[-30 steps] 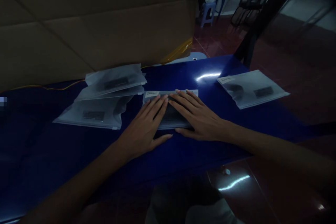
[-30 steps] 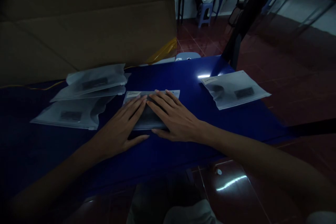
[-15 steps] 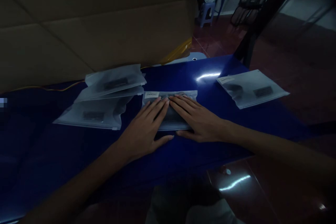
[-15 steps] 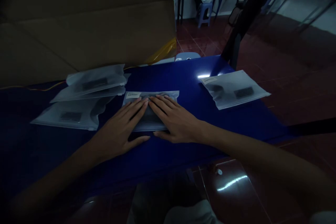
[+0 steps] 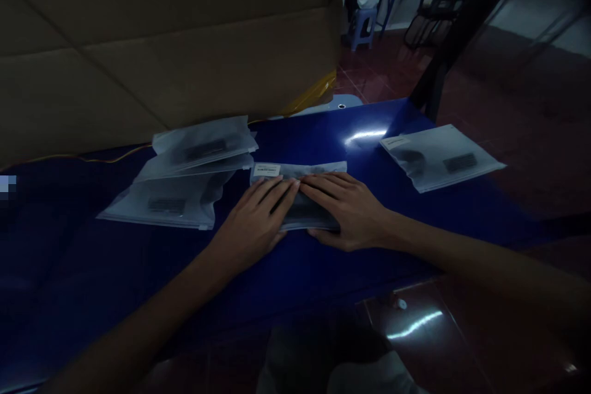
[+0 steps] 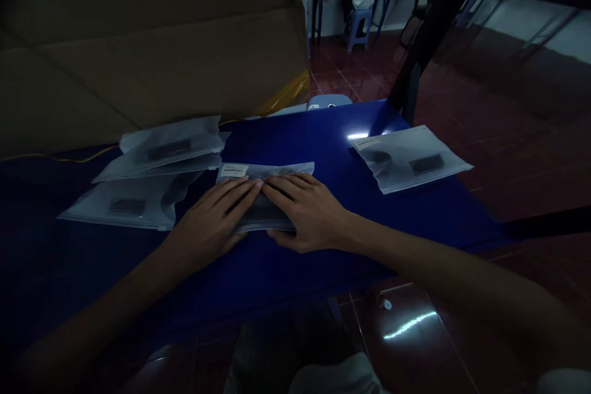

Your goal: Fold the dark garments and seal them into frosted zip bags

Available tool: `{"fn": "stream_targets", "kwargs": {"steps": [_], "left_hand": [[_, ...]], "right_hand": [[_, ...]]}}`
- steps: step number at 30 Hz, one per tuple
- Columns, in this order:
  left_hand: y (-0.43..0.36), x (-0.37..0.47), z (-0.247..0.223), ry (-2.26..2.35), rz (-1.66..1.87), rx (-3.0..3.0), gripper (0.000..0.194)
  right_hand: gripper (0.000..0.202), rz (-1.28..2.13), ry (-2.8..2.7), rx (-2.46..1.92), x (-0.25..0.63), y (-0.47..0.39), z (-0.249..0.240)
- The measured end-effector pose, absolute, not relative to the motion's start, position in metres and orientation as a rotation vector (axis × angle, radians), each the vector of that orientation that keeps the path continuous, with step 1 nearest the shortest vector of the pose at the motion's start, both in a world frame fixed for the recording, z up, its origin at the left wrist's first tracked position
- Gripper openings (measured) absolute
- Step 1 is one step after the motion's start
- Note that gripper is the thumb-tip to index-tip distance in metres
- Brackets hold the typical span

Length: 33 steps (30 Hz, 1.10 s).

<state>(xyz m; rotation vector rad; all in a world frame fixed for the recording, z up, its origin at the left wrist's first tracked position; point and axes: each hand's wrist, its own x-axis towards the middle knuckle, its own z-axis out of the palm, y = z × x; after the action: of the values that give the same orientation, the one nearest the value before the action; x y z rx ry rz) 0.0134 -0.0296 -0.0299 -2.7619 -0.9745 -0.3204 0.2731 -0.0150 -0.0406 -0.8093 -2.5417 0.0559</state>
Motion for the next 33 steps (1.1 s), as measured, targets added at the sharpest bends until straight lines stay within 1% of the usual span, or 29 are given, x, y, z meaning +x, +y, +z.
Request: {"fn": "stream_targets", "kwargs": {"steps": [3,5,9,12,19,22,24,26,29,31,33], "left_hand": [[-0.032,0.016,-0.028,-0.97,-0.333,-2.703,0.06],[-0.034,0.018,-0.027,-0.958,-0.366,-2.663,0.054],[-0.033,0.015,-0.023,-0.88,-0.411,-2.655,0.049],[-0.03,0.007,-0.02,-0.849,-0.485,-2.692,0.046],[-0.024,-0.003,-0.007,-0.772,-0.646,-2.824,0.044],[-0.025,-0.004,0.003,-0.743,-0.787,-2.817,0.051],[-0.026,-0.007,0.009,-0.743,-0.842,-2.775,0.057],[-0.027,-0.013,0.013,-0.755,-0.883,-2.706,0.06],[-0.024,-0.028,0.015,-0.838,-0.975,-2.51,0.05],[-0.019,-0.038,0.016,-1.011,-1.005,-2.323,0.044],[-0.011,-0.047,0.018,-1.239,-0.943,-2.148,0.041]], "right_hand": [[0.073,0.107,-2.529,-0.782,0.275,-0.014,-0.038],[0.071,0.16,-2.504,-0.776,0.276,-0.012,-0.036],[0.048,0.279,-2.386,-0.763,0.276,-0.008,-0.036],[0.042,0.344,-2.268,-0.758,0.276,-0.007,-0.035],[0.046,0.446,-1.92,-0.891,0.279,-0.008,-0.034],[0.05,0.528,-1.836,-0.969,0.28,-0.004,-0.038],[0.052,0.574,-1.79,-1.012,0.281,-0.001,-0.04],[0.053,0.611,-1.769,-1.038,0.283,0.001,-0.041],[0.055,0.644,-1.777,-1.042,0.284,0.001,-0.039],[0.056,0.657,-1.831,-1.048,0.284,0.001,-0.038],[0.057,0.659,-1.943,-1.057,0.283,0.0,-0.038]]}}
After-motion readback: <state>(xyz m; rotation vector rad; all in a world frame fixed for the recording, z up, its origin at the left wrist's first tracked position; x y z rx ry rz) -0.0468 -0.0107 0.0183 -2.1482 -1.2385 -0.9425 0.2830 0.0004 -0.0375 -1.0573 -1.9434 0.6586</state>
